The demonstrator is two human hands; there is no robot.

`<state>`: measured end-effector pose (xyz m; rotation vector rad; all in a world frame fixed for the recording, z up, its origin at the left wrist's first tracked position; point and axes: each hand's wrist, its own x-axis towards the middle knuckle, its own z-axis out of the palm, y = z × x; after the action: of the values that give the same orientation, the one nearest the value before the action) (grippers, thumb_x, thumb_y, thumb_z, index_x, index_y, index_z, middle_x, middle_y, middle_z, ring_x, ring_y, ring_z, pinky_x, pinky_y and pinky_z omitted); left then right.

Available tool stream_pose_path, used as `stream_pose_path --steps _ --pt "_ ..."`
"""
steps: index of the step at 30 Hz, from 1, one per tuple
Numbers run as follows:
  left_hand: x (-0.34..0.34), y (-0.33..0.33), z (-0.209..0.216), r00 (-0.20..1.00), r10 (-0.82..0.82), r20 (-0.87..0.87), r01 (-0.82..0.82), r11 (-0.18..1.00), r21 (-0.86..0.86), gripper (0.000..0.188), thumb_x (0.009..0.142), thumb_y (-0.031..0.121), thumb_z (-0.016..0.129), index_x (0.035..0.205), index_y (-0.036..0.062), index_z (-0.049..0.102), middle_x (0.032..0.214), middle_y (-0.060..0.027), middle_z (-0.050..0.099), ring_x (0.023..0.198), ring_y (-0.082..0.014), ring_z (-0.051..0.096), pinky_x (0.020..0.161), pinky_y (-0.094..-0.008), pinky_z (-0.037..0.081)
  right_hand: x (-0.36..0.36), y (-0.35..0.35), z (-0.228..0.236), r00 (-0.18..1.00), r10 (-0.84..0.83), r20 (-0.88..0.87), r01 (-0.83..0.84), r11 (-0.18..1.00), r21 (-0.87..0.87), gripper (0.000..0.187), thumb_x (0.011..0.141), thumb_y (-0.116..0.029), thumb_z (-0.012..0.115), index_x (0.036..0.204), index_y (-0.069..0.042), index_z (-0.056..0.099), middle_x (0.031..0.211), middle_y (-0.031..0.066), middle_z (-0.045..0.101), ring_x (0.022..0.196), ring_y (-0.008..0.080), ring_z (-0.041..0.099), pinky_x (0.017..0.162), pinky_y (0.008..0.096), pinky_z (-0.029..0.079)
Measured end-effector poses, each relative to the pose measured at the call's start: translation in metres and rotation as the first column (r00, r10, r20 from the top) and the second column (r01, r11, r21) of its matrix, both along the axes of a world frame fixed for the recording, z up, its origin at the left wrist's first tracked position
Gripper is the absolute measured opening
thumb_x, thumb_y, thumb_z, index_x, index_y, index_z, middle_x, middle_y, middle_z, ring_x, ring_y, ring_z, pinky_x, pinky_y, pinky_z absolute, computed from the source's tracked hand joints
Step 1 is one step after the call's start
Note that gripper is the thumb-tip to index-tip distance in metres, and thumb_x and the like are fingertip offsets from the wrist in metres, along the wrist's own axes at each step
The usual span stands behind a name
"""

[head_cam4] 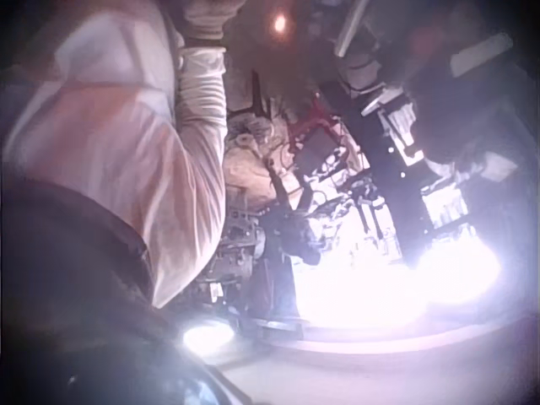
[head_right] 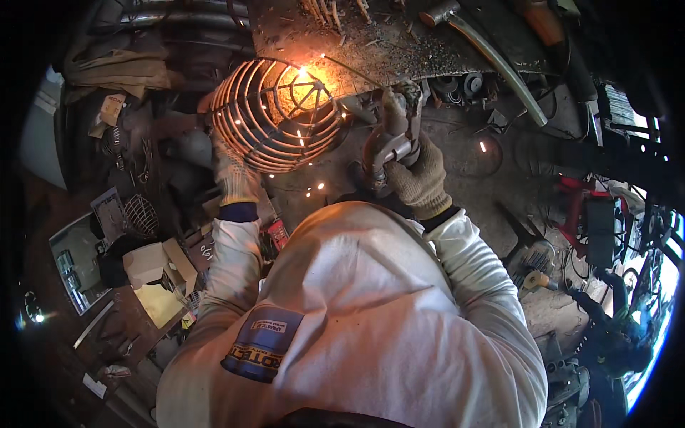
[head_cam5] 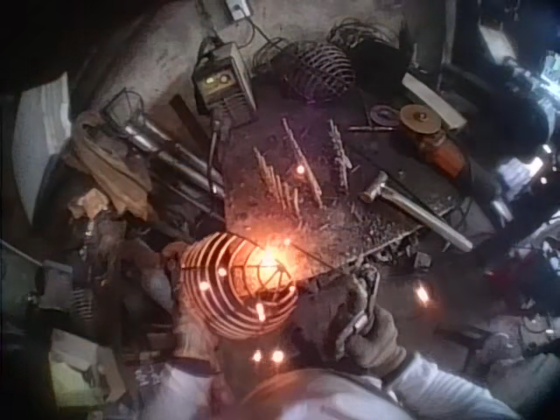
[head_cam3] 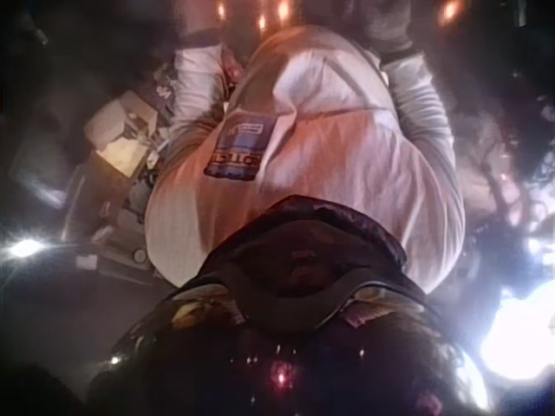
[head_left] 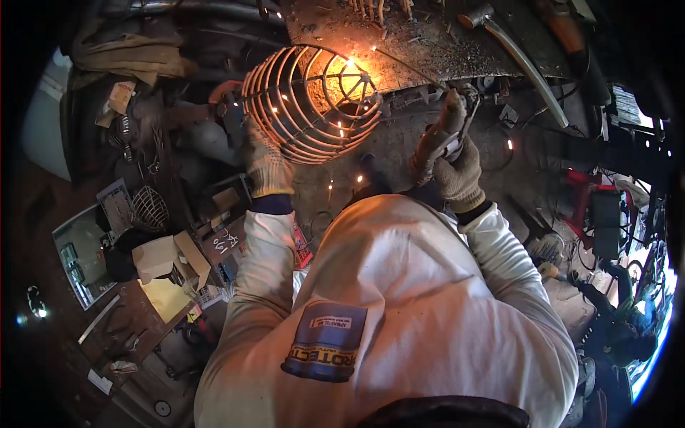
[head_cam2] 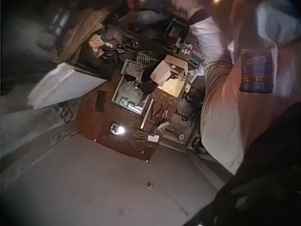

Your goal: The person welds a curved metal grid structure using a welding tool, applying localized heat and material to various points on the grid wires to join them together.

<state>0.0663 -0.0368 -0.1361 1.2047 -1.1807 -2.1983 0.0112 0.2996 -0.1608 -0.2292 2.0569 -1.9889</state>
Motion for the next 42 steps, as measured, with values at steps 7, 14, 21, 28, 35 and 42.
stream_pose_path --steps 7,14,21,28,35,42 --pt "-0.002 -0.03 -0.005 0.997 0.021 0.069 -0.004 0.969 -0.247 0.057 0.098 0.053 0.047 0.135 0.0101 0.052 0.133 -0.0101 0.056 0.112 -0.0261 0.06 0.088 -0.042 0.055 0.0 -0.003 0.011 0.996 0.085 -0.005 -0.085 0.996 0.001 0.047 0.073 -0.021 0.074 0.113 0.001 0.061 0.094 0.0109 0.07 0.087 0.0174 0.067 0.078 0.0312 0.052" --pt "-0.013 -0.015 0.008 0.999 -0.037 0.006 0.037 0.96 -0.276 0.056 0.098 0.049 0.051 0.135 0.0081 0.051 0.132 -0.0104 0.058 0.113 -0.0278 0.06 0.089 -0.0432 0.054 0.001 -0.008 0.016 0.995 0.101 -0.017 -0.102 0.995 -0.002 0.043 0.072 -0.021 0.075 0.109 -0.001 0.063 0.091 0.012 0.07 0.085 0.0194 0.068 0.077 0.0332 0.053" --pt "-0.01 -0.024 -0.002 0.995 -0.101 -0.026 0.089 0.953 -0.289 0.055 0.099 0.047 0.05 0.138 0.0082 0.049 0.136 -0.0119 0.055 0.116 -0.0287 0.059 0.096 -0.0442 0.051 0.0 -0.012 0.015 0.992 0.104 -0.069 -0.099 0.993 0.065 0.041 0.07 -0.02 0.075 0.106 -0.003 0.063 0.089 0.0151 0.069 0.082 0.0249 0.069 0.073 0.0346 0.053" --pt "-0.012 -0.009 0.015 0.963 -0.063 0.263 0.161 0.914 -0.372 0.063 0.098 0.052 0.05 0.142 0.0065 0.045 0.139 -0.0111 0.053 0.121 -0.0266 0.055 0.1 -0.0371 0.046 -0.001 -0.017 0.024 0.995 0.09 -0.042 -0.09 0.996 0.007 0.042 0.072 -0.018 0.073 0.109 0.0 0.062 0.091 0.0145 0.069 0.085 0.0223 0.069 0.076 0.0325 0.053" --pt "-0.012 -0.009 0.016 0.986 -0.101 0.133 0.142 0.928 -0.345 0.062 0.099 0.05 0.049 0.141 0.0044 0.045 0.141 -0.0105 0.051 0.122 -0.0268 0.054 0.101 -0.0371 0.045 -0.001 -0.014 0.024 0.99 0.107 -0.092 -0.103 0.993 0.049 0.044 0.073 -0.02 0.074 0.11 0.0 0.062 0.092 0.0163 0.069 0.085 0.022 0.069 0.077 0.0321 0.053" --pt "-0.01 -0.007 0.018 0.987 -0.064 0.144 0.111 0.931 -0.347 0.049 0.104 0.04 0.04 0.135 0.0044 0.051 0.129 -0.0094 0.06 0.108 -0.0213 0.061 0.09 -0.0315 0.05 -0.003 -0.016 0.004 0.916 0.182 -0.358 -0.085 0.959 0.272 0.035 0.078 -0.028 0.072 0.105 -0.007 0.063 0.095 0.0126 0.067 0.088 0.0304 0.067 0.077 0.04 0.053"
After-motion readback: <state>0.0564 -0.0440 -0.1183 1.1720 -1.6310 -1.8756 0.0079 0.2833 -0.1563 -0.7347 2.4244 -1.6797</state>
